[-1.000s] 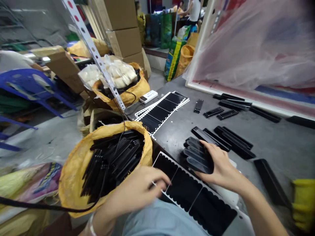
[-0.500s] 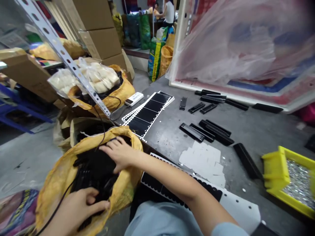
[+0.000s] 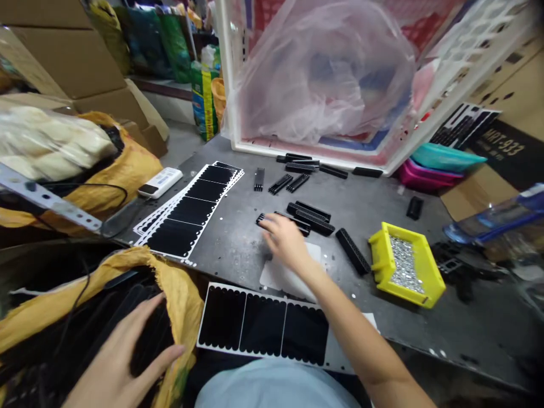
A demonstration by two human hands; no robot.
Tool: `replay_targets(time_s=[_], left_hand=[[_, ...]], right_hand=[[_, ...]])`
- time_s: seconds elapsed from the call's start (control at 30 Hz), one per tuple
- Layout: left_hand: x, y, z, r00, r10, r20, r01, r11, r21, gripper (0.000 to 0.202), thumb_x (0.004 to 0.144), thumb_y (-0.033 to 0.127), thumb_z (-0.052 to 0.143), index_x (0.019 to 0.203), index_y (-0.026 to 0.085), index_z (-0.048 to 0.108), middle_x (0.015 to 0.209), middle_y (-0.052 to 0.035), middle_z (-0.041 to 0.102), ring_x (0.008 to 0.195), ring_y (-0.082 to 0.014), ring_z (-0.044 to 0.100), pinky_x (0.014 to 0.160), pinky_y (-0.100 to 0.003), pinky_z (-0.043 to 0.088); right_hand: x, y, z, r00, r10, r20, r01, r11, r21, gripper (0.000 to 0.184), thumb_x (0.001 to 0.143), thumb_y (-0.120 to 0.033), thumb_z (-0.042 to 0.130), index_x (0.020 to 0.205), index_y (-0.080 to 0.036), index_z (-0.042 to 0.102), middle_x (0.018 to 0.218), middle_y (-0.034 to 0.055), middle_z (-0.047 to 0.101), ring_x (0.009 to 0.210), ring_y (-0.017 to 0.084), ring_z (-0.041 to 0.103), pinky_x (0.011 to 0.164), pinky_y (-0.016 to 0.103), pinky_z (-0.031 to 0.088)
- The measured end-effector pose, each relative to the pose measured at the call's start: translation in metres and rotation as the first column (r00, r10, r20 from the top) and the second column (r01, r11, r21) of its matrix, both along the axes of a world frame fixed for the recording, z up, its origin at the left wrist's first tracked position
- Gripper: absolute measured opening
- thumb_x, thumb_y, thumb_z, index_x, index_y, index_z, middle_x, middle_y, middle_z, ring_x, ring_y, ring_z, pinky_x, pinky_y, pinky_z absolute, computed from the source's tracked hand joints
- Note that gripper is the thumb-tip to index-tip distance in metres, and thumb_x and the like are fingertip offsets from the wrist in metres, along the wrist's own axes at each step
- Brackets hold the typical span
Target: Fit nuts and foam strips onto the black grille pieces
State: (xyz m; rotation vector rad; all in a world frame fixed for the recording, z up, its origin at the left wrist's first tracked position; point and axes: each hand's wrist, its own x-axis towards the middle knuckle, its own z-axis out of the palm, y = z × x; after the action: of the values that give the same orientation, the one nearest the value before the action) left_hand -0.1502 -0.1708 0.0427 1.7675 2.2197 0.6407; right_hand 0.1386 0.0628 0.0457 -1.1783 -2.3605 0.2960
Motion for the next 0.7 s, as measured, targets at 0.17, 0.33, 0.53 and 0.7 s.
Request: replay_targets(time_s=[0.17, 0.33, 0.53, 0.7], left_hand=[[0.113, 0.096, 0.003, 0.892, -0.41, 0.191, 0.394, 0.912, 0.118, 0.059, 0.1, 0.047, 0.058, 0.155, 0.038, 0.04, 0.155, -0.0035, 0.055, 0.142, -0.0252, 0.055, 0.117, -0.046, 0.049], [0.152, 0.172, -0.041, 0.777, -0.607, 0.168, 0.573, 0.792, 0.211, 0.042, 0.097, 0.031, 0.064, 0.139, 0.024, 0.061, 0.148, -0.013, 0.058, 0.14, -0.0311, 0.054, 0.117, -0.052, 0.046], [0.148, 0.164, -0.047, 0.713, -0.659, 0.239, 0.619, 0.752, 0.227, 0.023, 0.1, 0.034, 0.063, 0.119, 0.024, 0.071, 0.121, -0.0084, 0.07, 0.113, -0.0235, 0.067, 0.103, -0.04, 0.054], [0.159, 0.154, -0.043, 0.686, -0.672, 0.28, 0.603, 0.739, 0.299, 0.018, 0.101, 0.033, 0.063, 0.11, 0.022, 0.074, 0.108, -0.0071, 0.075, 0.106, -0.0219, 0.068, 0.099, -0.039, 0.054]], right_hand=[[0.087, 0.001, -0.024, 0.985, -0.116, 0.125, 0.125, 0.99, -0.067, 0.027, 0.095, -0.015, 0.063, 0.12, -0.018, 0.072, 0.132, 0.0182, 0.068, 0.121, 0.034, 0.062, 0.099, 0.053, 0.051], [0.132, -0.066, -0.042, 0.999, -0.05, -0.002, 0.049, 0.99, -0.135, 0.028, 0.103, -0.02, 0.051, 0.122, -0.026, 0.071, 0.116, 0.0083, 0.074, 0.106, 0.024, 0.069, 0.094, 0.043, 0.054], [0.161, -0.071, -0.043, 0.953, -0.231, -0.195, 0.205, 0.968, -0.147, 0.027, 0.104, -0.026, 0.051, 0.121, -0.027, 0.072, 0.115, 0.0083, 0.072, 0.109, 0.026, 0.067, 0.098, 0.046, 0.053], [0.152, -0.043, -0.04, 0.976, -0.199, -0.093, 0.177, 0.964, -0.199, 0.035, 0.1, -0.033, 0.06, 0.135, -0.031, 0.067, 0.132, 0.0104, 0.065, 0.119, 0.031, 0.062, 0.106, 0.054, 0.05]])
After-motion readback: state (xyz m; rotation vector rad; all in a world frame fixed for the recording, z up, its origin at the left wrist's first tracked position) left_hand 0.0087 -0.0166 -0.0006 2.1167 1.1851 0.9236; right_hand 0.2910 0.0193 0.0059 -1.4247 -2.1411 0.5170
